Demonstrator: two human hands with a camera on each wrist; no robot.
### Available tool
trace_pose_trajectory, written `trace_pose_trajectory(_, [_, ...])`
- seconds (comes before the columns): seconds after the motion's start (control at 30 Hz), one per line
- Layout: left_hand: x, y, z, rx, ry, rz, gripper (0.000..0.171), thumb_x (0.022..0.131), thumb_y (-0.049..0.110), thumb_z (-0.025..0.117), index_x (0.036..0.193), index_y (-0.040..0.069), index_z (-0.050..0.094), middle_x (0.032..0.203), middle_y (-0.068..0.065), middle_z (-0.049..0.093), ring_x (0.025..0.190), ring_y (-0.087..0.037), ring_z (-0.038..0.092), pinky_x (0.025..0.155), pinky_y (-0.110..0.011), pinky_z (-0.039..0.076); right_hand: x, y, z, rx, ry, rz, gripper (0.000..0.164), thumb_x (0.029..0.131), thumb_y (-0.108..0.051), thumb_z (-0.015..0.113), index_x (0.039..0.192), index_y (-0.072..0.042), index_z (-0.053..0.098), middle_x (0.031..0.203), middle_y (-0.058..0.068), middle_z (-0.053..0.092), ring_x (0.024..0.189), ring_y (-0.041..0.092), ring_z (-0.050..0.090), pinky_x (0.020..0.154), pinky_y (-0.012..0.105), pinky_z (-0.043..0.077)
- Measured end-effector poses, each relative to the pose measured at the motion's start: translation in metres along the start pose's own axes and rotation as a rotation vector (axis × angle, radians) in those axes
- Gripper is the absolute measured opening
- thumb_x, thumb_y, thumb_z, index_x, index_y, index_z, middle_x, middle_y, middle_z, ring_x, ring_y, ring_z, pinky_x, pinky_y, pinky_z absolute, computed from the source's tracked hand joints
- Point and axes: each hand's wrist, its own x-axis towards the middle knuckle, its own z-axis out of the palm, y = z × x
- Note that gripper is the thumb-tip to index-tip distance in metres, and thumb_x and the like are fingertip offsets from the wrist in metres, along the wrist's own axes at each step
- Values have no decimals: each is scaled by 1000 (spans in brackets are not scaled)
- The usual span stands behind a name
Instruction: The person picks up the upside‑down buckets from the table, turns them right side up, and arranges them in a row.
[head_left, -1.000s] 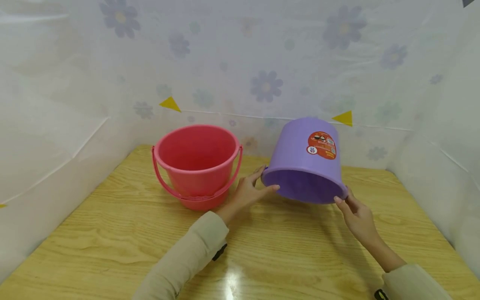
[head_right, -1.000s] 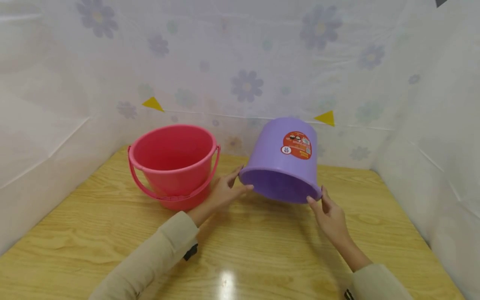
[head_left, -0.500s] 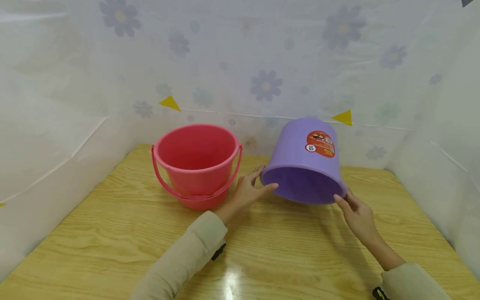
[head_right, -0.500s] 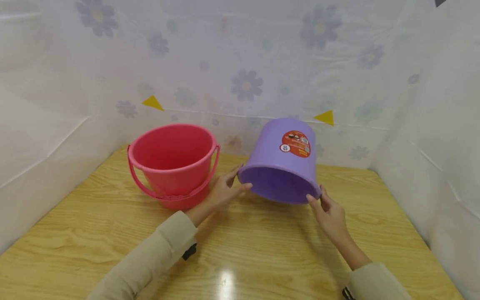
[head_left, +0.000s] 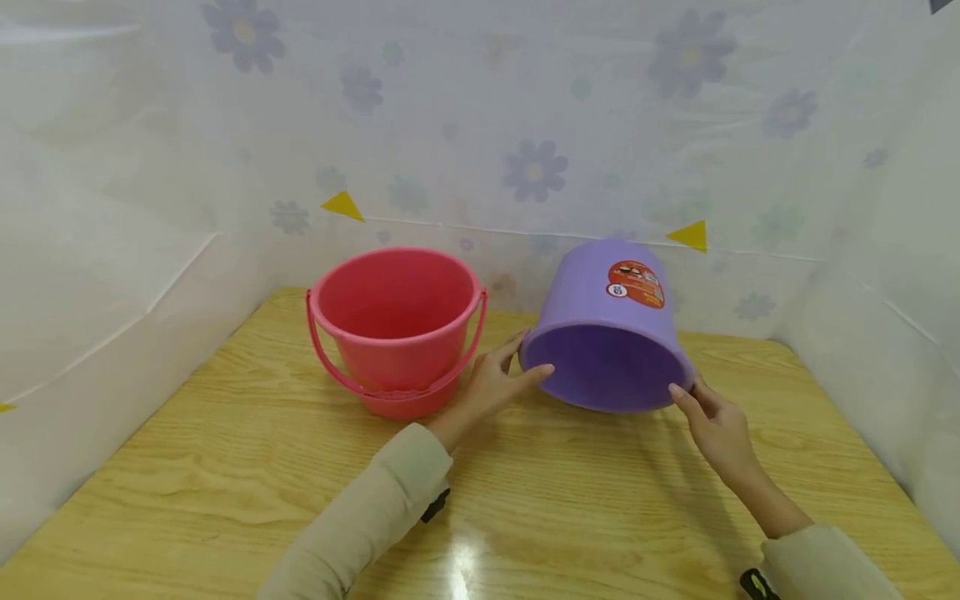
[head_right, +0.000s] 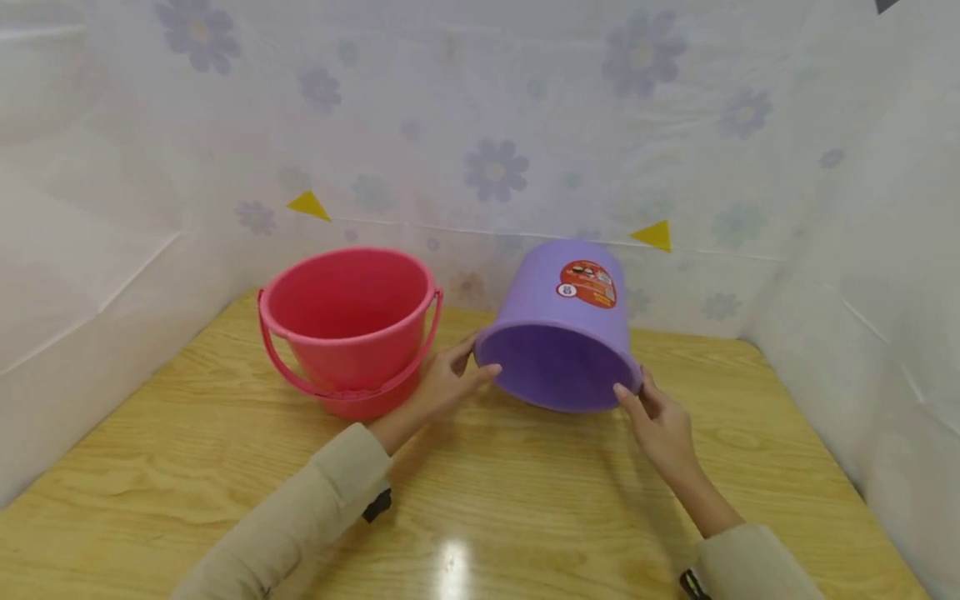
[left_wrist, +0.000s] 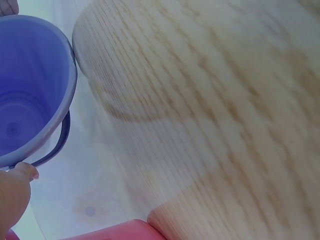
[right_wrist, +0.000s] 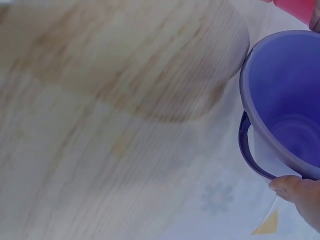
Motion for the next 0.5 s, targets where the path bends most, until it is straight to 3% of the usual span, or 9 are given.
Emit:
trace_pose_trajectory(0.07, [0,0,0,-6,2,0,73,80,54,64,143,32,34,91,-8,54,62,-11,37,56,-22,33,0,-1,0,-3,-7,7,59,98,-36,42,144,-2,25,145,21,32,130,43,33,76,-6,31])
trace_pose_trajectory(0.13, [-1,-1,0,-22,5,5,74,79,54,65,143,31,35,98,-3,59,64,-10,34,56,-20,30,0,-1,0,-8,-9,10,59,98,-36,42,144,-3,24,145,21,32,130,43,33,75,-6,30])
trace_pose_trajectory(0.2, [-1,0,0,-37,-2,7,75,79,55,64,143,31,34,87,-10,54,63,-12,33,54,-21,28,0,-1,-1,-14,-10,8,60,98,-36,42,144,-4,23,144,22,32,130,43,33,75,-6,30])
trace_pose_trajectory(0.27, [-1,0,0,-65,-8,8,76,79,55,65,143,31,34,118,-9,60,70,-9,36,59,-21,32,-1,0,-1,-14,-2,-1,59,98,-35,43,144,-4,24,144,22,33,129,42,34,76,-6,31])
trace_pose_trajectory(0.3, [-1,0,0,-77,-10,9,76,79,55,65,143,31,33,134,-6,53,79,-6,43,65,-20,37,-1,1,-1,-8,1,-4,59,98,-34,43,144,-4,24,144,22,33,130,41,33,77,-6,31])
trace_pose_trajectory(0.33, [-1,0,0,-81,-12,8,77,78,56,65,144,31,33,135,-5,52,82,-5,44,67,-21,39,-1,1,0,1,3,-8,58,98,-34,43,144,-4,24,144,21,32,131,38,33,78,-6,31])
trace_pose_trajectory(0.37, [-1,0,0,-82,-14,10,77,78,56,65,144,32,32,121,-9,58,77,-7,43,62,-23,38,-2,2,0,10,5,-14,58,98,-33,43,144,-4,23,145,20,31,132,34,33,79,-6,31])
trace_pose_trajectory(0.43, [-2,1,0,-96,-11,9,77,78,56,65,143,32,33,141,6,45,95,0,42,73,-21,40,-2,4,0,32,15,-23,57,98,-31,44,144,-4,24,146,19,29,134,18,33,82,-5,32])
trace_pose_trajectory(0.5, [-2,1,0,-88,-11,9,77,78,57,65,143,32,32,115,4,59,84,-2,44,65,-21,39,-2,6,1,56,18,-32,56,98,-29,45,144,-5,24,147,17,27,132,2,31,84,-4,33])
